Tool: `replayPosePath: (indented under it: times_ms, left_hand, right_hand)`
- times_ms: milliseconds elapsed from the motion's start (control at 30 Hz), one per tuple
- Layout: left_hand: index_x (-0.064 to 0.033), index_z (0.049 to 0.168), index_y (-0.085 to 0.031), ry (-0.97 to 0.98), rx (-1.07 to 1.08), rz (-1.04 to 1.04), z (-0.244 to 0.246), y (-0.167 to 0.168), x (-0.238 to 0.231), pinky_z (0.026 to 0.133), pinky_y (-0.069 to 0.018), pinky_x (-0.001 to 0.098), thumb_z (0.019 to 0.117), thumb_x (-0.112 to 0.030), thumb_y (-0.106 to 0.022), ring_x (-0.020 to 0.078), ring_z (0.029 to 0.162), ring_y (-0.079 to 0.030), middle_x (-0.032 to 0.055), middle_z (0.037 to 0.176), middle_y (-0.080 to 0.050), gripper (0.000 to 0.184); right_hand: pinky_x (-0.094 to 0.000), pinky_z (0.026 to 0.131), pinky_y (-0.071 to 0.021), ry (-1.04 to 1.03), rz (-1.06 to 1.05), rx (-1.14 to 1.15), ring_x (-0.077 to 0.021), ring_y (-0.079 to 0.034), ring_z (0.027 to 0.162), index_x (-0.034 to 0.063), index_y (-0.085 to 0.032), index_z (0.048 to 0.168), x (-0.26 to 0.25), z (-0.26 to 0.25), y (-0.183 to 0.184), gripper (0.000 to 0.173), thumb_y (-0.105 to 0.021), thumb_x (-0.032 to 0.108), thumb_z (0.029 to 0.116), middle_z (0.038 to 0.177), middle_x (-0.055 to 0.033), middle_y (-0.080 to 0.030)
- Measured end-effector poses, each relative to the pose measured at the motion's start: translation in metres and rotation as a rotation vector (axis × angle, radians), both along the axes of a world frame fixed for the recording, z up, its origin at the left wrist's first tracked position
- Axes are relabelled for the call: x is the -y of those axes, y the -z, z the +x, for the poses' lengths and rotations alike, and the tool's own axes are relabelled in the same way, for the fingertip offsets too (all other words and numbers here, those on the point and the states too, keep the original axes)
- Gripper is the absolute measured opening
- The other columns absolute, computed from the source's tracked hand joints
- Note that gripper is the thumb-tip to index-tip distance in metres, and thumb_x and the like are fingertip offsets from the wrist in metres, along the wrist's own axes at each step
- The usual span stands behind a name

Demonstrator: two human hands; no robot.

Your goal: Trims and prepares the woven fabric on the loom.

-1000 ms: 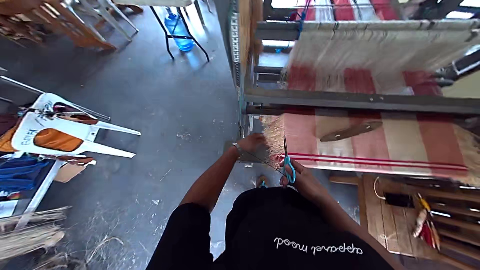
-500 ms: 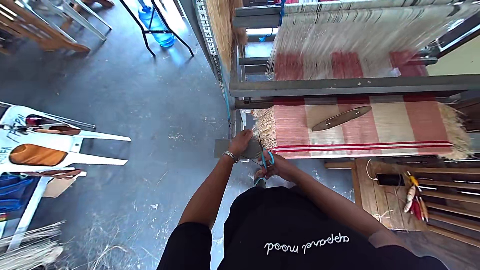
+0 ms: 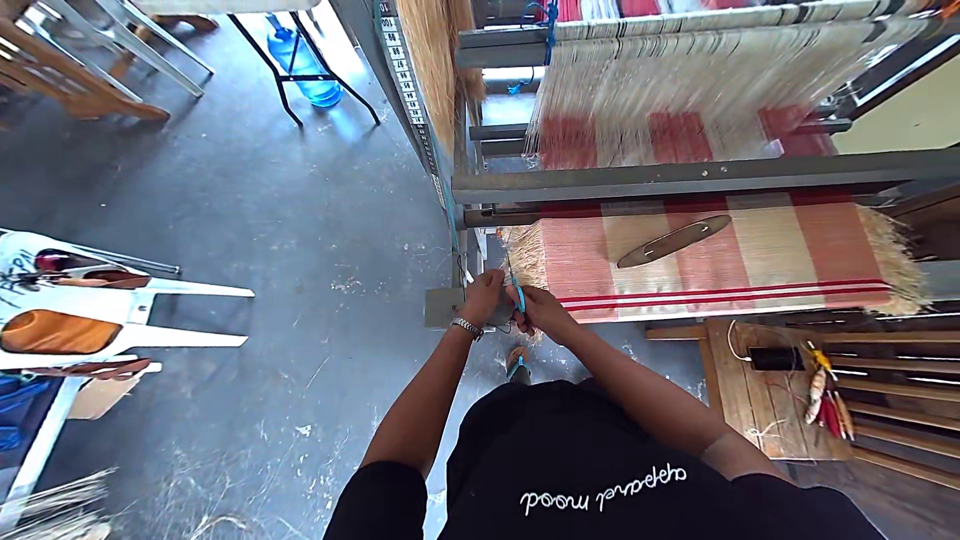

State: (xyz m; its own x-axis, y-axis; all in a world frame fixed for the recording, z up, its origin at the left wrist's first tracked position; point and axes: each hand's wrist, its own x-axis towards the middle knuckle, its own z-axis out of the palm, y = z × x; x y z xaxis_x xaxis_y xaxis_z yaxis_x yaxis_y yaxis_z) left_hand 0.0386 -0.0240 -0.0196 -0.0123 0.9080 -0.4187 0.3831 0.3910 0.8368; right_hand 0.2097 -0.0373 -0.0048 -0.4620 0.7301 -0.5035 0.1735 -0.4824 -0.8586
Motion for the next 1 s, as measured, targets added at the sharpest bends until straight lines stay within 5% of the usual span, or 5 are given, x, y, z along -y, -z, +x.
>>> replayPosePath:
  times_ms: [333,500,700,833,1000]
  left_hand:
    - [0.0018,0.102,-0.062,-0.156,-0.001,-0.002,-0.021,-0.003,0.011,0.064,-0.0431,0.0339,0.1118,-0.029,-0.037,0.0136,0.064,-0.046,0.0046,0.075,-0.048,0.041]
    - [0.0043,0.137,-0.051,-0.22,-0.003,0.1,-0.033,-0.016,-0.017,0.081,-0.0516,0.0476,0.1129,-0.043,-0.026,0.0281,0.088,-0.061,0.0203,0.108,-0.065,0.058]
    - [0.0089,0.141,-0.046,0.155,-0.08,0.288,0.005,-0.017,-0.088,0.108,-0.0472,0.0546,0.1052,-0.039,-0.055,0.0381,0.126,-0.059,0.026,0.136,-0.06,0.061]
    - [-0.0034,0.153,-0.037,0.262,0.025,0.097,0.029,0.006,-0.104,0.114,-0.0434,0.054,0.0973,-0.05,-0.066,0.0344,0.134,-0.055,0.0232,0.144,-0.056,0.079]
    - [0.0075,0.129,-0.06,0.414,-0.072,-0.083,0.018,0.001,-0.056,0.105,-0.0484,0.0587,0.0894,-0.044,-0.078,0.0381,0.117,-0.065,0.0272,0.122,-0.067,0.068]
  right_hand:
    - [-0.0291,0.055,-0.0544,-0.072,-0.011,0.057,-0.0128,-0.06,0.055,0.0022,-0.058,0.124,0.0,-0.002,-0.003,0.045,-0.05,0.043,0.1082,0.071,-0.0036,-0.061]
    - [-0.0343,0.06,-0.06,-0.256,-0.026,0.059,-0.0157,-0.066,0.058,0.0017,-0.056,0.128,0.036,0.038,-0.03,0.047,-0.055,0.043,0.1058,0.071,-0.005,-0.065]
    - [-0.0369,0.068,-0.0616,-0.115,0.12,0.116,-0.0152,-0.069,0.065,0.0018,-0.061,0.122,0.069,0.102,-0.039,0.051,-0.059,0.048,0.1012,0.076,-0.0035,-0.07]
    - [-0.036,0.069,-0.0626,0.033,0.104,0.012,-0.0177,-0.071,0.069,0.003,-0.059,0.12,0.084,0.12,-0.039,0.06,-0.052,0.059,0.1005,0.077,-0.0041,-0.069]
    - [-0.0311,0.068,-0.0582,-0.068,0.102,0.05,-0.0127,-0.067,0.07,0.0076,-0.061,0.122,0.091,0.128,-0.039,0.067,-0.057,0.068,0.0945,0.079,-0.0002,-0.068]
